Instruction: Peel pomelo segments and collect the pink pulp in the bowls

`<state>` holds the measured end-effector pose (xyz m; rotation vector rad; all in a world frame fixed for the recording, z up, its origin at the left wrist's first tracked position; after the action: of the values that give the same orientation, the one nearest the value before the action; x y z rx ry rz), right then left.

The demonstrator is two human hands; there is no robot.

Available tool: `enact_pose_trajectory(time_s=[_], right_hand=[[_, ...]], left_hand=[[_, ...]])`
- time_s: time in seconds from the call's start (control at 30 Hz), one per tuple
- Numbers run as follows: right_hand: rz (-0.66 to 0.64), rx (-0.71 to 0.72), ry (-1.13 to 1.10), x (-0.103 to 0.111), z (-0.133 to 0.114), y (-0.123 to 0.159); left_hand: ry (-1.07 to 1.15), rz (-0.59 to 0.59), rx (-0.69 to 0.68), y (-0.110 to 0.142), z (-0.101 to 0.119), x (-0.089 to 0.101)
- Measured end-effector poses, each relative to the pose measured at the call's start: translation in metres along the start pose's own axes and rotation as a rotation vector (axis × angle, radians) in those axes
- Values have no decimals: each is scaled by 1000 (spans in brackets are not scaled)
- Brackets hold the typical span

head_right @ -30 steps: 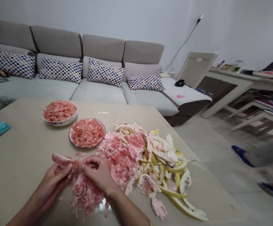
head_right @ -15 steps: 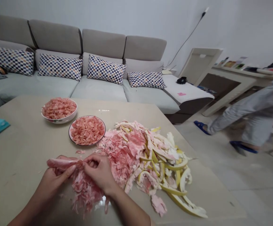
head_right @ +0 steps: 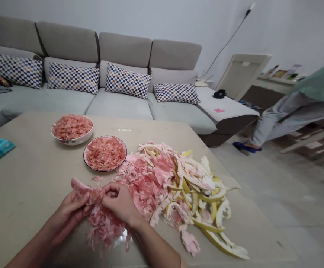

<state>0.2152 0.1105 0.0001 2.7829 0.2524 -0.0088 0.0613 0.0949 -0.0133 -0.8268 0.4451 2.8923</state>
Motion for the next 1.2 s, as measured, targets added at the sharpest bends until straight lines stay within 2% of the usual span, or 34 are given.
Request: enact_pose_trajectory(time_s=[0.23,0.4,0.5,0.6,0.77,1.0,1.1,1.2], right_hand=[[-53,-26,-59,-1,2,1],[-68,0,-58,-2,4,1],[-54,2,-48,0,5,-3],[-5,14,-21,5,5,-7],[-4,95,8,11,-1,-7],[-53,189,143,5,-7,0],[10,211,191,6,-5,0],[102,319,217,7,-7,1]], left_hand=[[181,-120,126,-2,-5,0],[285,-144,184,-2,-7,2],[319,-211,160,1,0,-2],[290,-265,70,4,10,-7],[300,-224,64,2,14,-8],[308,-184,54,0,11,-7],[238,-156,28,1,10,-6],[183,-126,10,1,8,-5]])
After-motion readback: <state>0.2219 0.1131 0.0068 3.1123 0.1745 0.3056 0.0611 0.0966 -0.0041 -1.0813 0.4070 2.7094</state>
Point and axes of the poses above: each hand's wrist, its own y-axis away from the middle knuckle, its own x-axis out of the back of the hand, z = x × y, the point moved 3 cm from there along -y, towards the middle knuckle, and after that the axes turned 10 degrees about -x, right-handed, at the moved point
